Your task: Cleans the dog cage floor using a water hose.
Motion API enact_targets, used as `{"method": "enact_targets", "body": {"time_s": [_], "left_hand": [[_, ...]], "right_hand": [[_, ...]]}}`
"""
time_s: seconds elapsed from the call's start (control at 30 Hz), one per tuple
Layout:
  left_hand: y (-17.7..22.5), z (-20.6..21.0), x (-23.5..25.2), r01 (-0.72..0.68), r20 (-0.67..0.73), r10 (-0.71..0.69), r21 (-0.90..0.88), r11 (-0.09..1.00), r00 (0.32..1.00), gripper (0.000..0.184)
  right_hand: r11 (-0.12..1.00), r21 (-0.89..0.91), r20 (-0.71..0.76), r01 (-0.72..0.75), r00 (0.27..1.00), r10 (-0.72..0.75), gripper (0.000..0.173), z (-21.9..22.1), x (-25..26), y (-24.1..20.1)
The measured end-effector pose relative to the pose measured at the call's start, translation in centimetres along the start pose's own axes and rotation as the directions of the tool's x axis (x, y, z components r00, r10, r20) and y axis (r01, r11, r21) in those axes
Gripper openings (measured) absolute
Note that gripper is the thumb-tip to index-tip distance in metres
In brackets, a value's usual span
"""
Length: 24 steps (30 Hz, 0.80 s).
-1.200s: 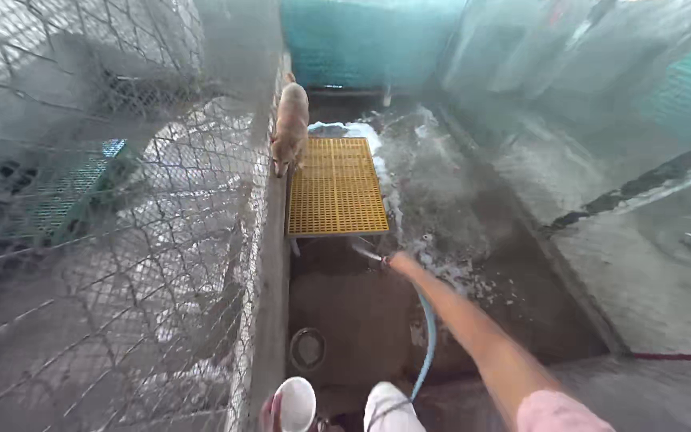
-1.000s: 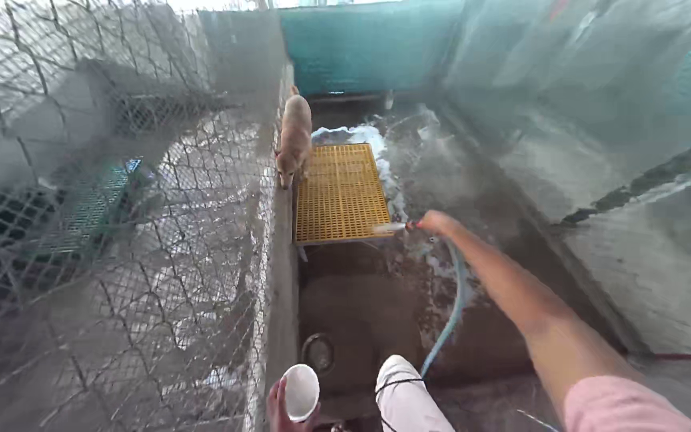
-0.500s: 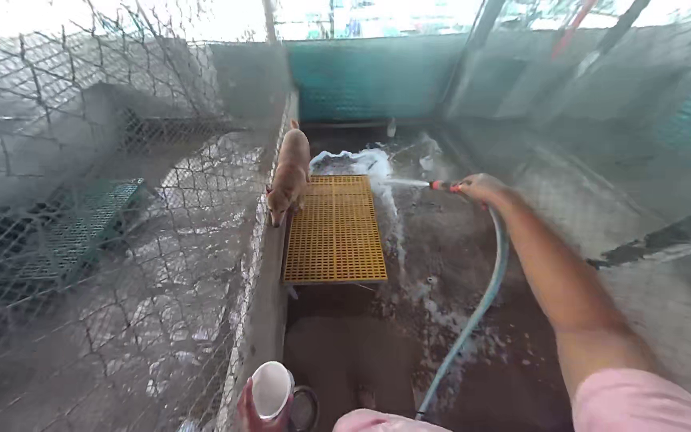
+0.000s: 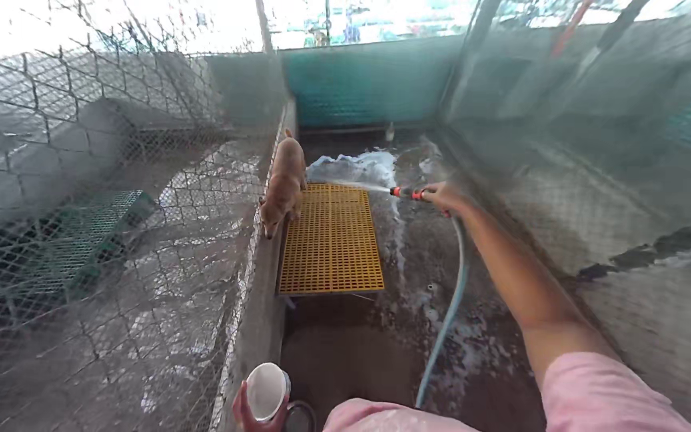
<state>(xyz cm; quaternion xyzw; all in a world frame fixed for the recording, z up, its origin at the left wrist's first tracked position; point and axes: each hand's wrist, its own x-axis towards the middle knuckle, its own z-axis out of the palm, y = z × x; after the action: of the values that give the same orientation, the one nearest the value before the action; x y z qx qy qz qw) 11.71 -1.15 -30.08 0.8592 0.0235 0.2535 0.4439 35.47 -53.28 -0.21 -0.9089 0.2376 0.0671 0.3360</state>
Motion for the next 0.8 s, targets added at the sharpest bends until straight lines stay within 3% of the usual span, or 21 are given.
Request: {"method": "enact_targets", "body": {"time_s": [0.2,0.43,0.8], "left_hand": [[0.0,-0.9,-0.9,0.009,-0.027,-0.008,0.030,1.000,1.000,0.113],[0.6,-2.2,-2.2,0.057,-0.020,-0.056,0.073,0.996,0.998,0.112],[-0.3,-2.6,-3.4,0.072,-0.021,-0.070,0.088,0.994,0.997,0.115]], "right_hand": [[0.999,0.044,-0.002,0.008,1.000,-0.008,0.037,2.2,0.8,2.3],[0.998,0.043,0.067,-0.044,0.997,0.041,0.044,5.1,-1.6,3.8],[0.978,0.196,0.006,-0.066,0.998,0.066,0.050,11.6,-5.0,6.9]]}}
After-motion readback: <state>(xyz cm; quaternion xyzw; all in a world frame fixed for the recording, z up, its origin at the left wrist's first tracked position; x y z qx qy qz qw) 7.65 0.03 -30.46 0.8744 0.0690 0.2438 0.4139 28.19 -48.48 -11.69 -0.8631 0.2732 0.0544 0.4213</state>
